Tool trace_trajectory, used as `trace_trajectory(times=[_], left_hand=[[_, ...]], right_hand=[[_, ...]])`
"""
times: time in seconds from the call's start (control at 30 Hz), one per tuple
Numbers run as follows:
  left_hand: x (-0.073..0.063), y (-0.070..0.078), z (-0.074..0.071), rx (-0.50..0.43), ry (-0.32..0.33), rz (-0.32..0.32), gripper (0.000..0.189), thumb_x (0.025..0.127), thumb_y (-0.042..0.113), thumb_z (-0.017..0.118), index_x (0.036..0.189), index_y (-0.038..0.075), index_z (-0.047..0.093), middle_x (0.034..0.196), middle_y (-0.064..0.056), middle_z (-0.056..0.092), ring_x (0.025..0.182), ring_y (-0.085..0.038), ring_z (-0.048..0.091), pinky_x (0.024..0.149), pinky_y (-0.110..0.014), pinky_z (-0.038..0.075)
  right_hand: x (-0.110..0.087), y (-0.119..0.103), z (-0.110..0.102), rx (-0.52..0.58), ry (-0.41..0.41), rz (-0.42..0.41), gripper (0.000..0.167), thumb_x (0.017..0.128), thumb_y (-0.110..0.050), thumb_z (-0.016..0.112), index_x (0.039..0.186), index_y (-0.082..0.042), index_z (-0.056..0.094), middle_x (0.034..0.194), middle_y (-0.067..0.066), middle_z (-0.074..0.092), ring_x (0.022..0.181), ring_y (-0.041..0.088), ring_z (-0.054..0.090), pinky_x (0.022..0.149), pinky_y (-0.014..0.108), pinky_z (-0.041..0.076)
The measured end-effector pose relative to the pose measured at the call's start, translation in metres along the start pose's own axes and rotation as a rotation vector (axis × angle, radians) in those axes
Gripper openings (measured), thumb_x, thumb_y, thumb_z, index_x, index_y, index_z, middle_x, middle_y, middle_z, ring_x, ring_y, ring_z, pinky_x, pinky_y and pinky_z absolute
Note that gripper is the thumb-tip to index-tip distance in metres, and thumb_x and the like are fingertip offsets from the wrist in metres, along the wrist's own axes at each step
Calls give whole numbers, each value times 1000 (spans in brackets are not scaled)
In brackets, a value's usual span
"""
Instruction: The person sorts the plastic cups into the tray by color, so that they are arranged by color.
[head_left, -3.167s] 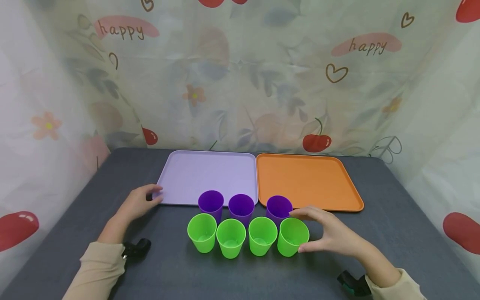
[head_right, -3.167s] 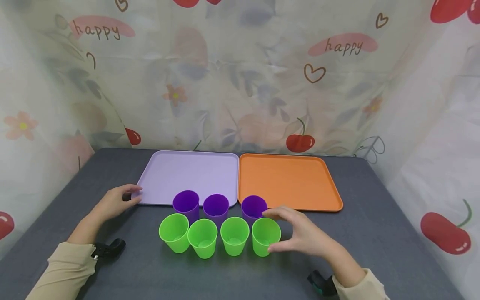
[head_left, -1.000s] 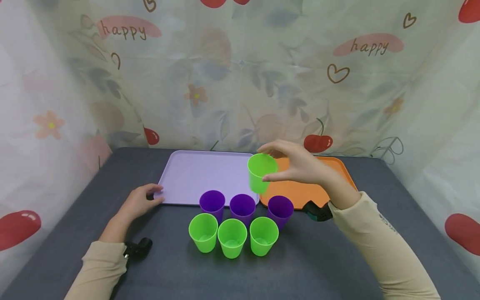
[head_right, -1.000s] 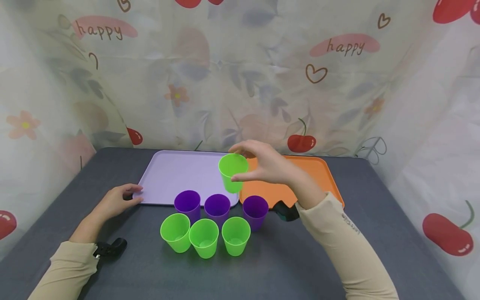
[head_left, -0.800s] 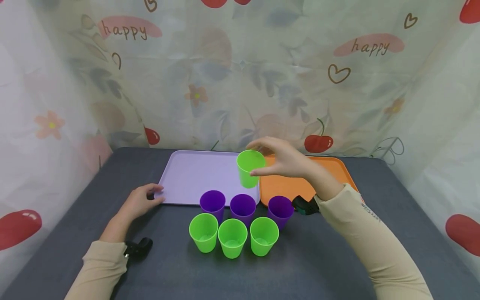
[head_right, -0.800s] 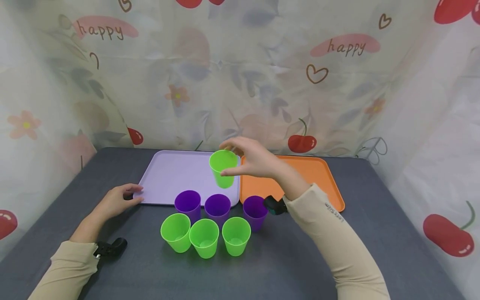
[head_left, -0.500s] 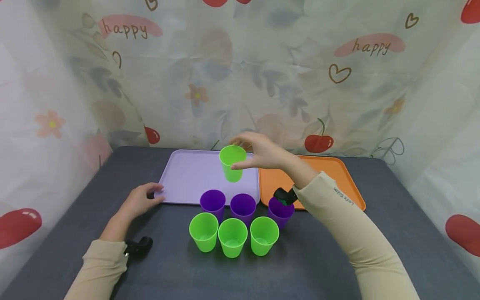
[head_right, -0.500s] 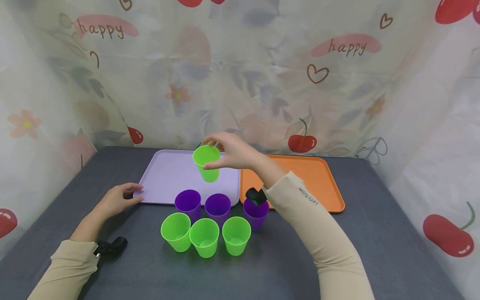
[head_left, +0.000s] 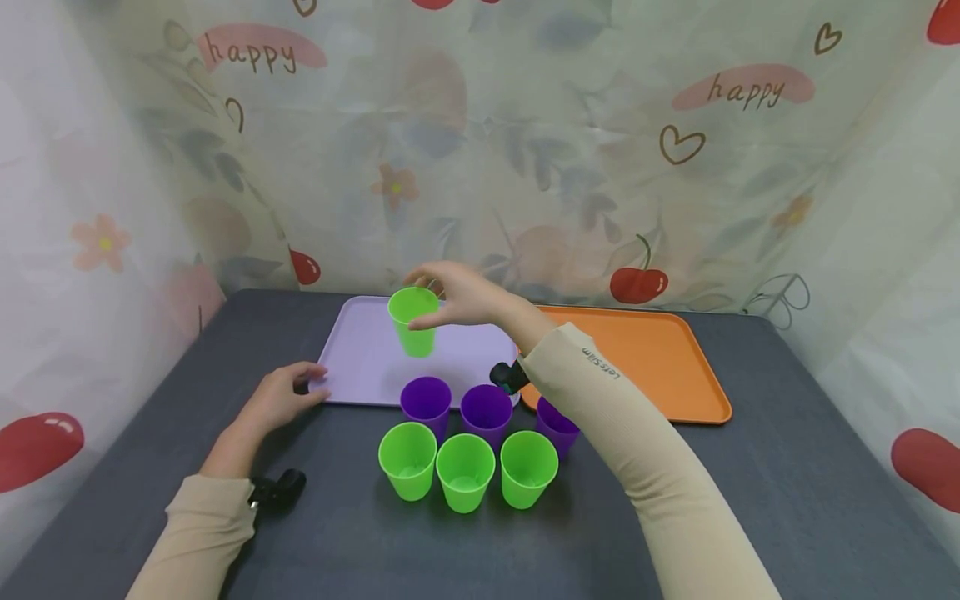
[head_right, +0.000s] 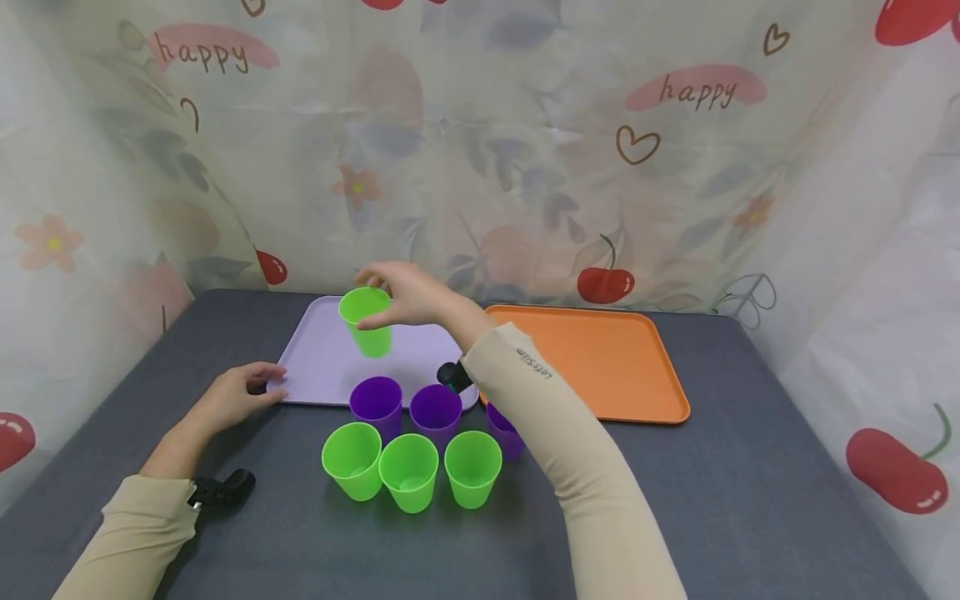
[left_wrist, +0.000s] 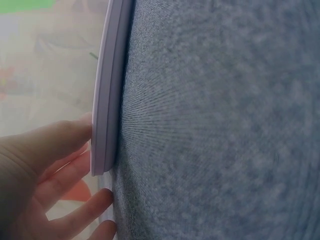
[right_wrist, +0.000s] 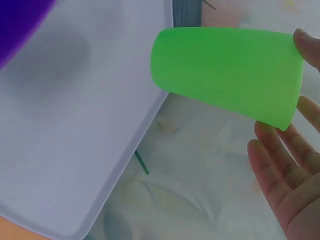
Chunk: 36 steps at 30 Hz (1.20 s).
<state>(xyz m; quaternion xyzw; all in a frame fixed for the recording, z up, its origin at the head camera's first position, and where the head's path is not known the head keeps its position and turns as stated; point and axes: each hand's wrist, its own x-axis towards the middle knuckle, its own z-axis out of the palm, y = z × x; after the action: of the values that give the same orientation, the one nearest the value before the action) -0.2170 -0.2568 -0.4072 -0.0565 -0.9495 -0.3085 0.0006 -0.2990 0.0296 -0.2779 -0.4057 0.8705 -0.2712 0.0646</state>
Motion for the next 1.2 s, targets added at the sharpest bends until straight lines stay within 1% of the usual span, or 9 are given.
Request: trace_trajectory(times=[0.27, 0.43, 0.6, 0.77, 0.93, 1.03, 1.2], left_hand=[[0, 0, -1, -2, 3, -2, 39, 85, 18, 65, 117, -5, 58, 121, -28, 58, 112, -45, 52, 97, -56, 40], [0, 0, -1, -1, 9, 7, 39, 85, 17, 65, 116, -5, 59, 119, -27, 59, 111, -44, 54, 96, -56, 41], [-1, 2, -1, -3, 15, 10, 39, 85, 18, 66, 115, -6, 59, 118, -28, 60, 110, -44, 55, 95, -55, 42], [-2, 3, -1, 0, 22, 16, 38, 85, 17, 67, 115, -6, 60, 117, -28, 60, 109, -45, 55, 94, -55, 42], [-1, 3, -1, -1, 15, 7, 39, 86, 17, 65, 116, -6, 58, 118, -28, 59, 111, -45, 54, 95, -55, 42], [-1, 2, -1, -4, 19, 11, 39, 86, 17, 65, 116, -6, 58, 118, -28, 59, 110, -45, 54, 95, -55, 42], [-1, 0, 0, -8, 18, 8, 40, 86, 18, 65, 117, -5, 58, 119, -27, 59, 111, -44, 54, 94, -55, 42]], right_hand=[[23, -7, 17, 12, -97, -2, 59, 77, -24, 76, 128, -8, 51, 127, 13, 57, 113, 27, 58, 100, 34, 44], [33, -13, 25, 15, -143, -28, 61, 76, -22, 76, 130, -9, 49, 131, 12, 55, 118, 26, 55, 102, 33, 43], [42, -16, 33, 1, -180, -27, 61, 76, -22, 77, 130, -10, 49, 130, 11, 56, 118, 24, 54, 101, 31, 43], [49, -20, 39, -38, -230, -8, 61, 77, -25, 76, 130, -13, 49, 129, 10, 57, 117, 23, 55, 99, 28, 45], [55, -24, 45, -63, -266, -20, 63, 77, -25, 76, 131, -10, 48, 130, 10, 55, 119, 21, 53, 99, 27, 45], [58, -27, 48, -89, -284, -24, 62, 77, -25, 76, 131, -12, 48, 130, 9, 55, 119, 19, 52, 98, 26, 45], [61, -32, 53, -98, -315, 4, 59, 78, -25, 75, 130, -15, 49, 130, 8, 55, 120, 21, 50, 97, 29, 45]])
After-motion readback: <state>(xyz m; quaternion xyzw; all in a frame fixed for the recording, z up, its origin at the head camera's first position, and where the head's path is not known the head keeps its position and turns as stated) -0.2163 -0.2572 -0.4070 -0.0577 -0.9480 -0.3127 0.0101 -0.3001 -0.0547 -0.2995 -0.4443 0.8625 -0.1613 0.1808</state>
